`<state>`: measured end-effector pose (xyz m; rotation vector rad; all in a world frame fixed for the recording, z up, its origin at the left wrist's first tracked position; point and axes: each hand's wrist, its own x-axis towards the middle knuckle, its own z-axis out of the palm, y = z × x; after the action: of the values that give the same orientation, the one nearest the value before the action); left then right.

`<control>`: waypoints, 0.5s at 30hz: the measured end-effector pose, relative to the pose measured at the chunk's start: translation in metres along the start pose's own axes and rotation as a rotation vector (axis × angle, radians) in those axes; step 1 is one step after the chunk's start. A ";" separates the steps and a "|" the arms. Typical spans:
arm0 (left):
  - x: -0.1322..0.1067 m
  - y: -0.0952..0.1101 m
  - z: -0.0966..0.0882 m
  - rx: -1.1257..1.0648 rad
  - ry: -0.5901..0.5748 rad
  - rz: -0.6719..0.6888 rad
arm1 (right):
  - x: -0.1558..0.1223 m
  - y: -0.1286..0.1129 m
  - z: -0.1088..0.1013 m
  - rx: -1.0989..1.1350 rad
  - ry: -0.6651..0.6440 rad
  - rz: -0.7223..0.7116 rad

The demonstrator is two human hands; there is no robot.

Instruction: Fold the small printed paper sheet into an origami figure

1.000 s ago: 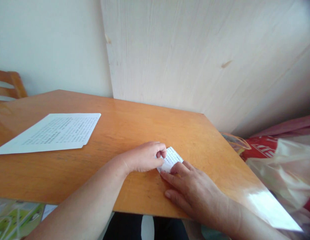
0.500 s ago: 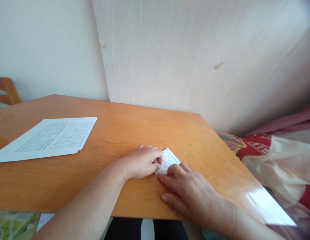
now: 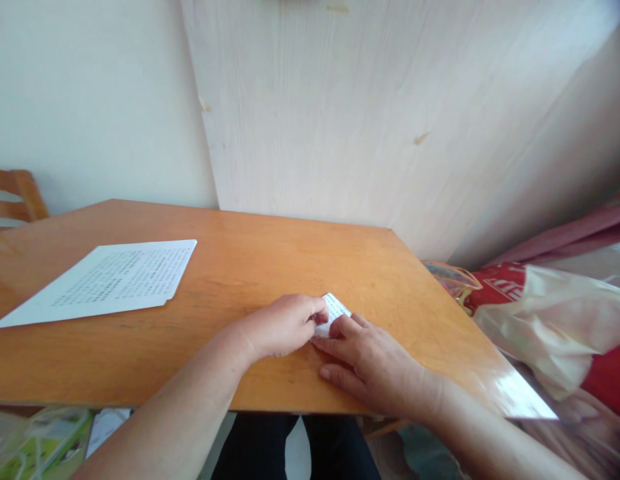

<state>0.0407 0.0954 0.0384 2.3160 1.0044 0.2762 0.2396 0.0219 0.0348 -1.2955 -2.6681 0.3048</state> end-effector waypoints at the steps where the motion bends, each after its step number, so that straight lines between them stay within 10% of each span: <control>1: -0.004 0.000 0.000 0.031 0.007 -0.012 | 0.000 0.001 -0.001 0.012 0.000 -0.013; 15: -0.009 -0.008 0.033 0.204 0.303 -0.038 | 0.022 0.035 -0.004 0.390 0.010 -0.064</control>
<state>0.0431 0.0786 0.0075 2.4833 1.2740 0.5453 0.2536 0.0610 0.0310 -1.0831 -2.4677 0.7618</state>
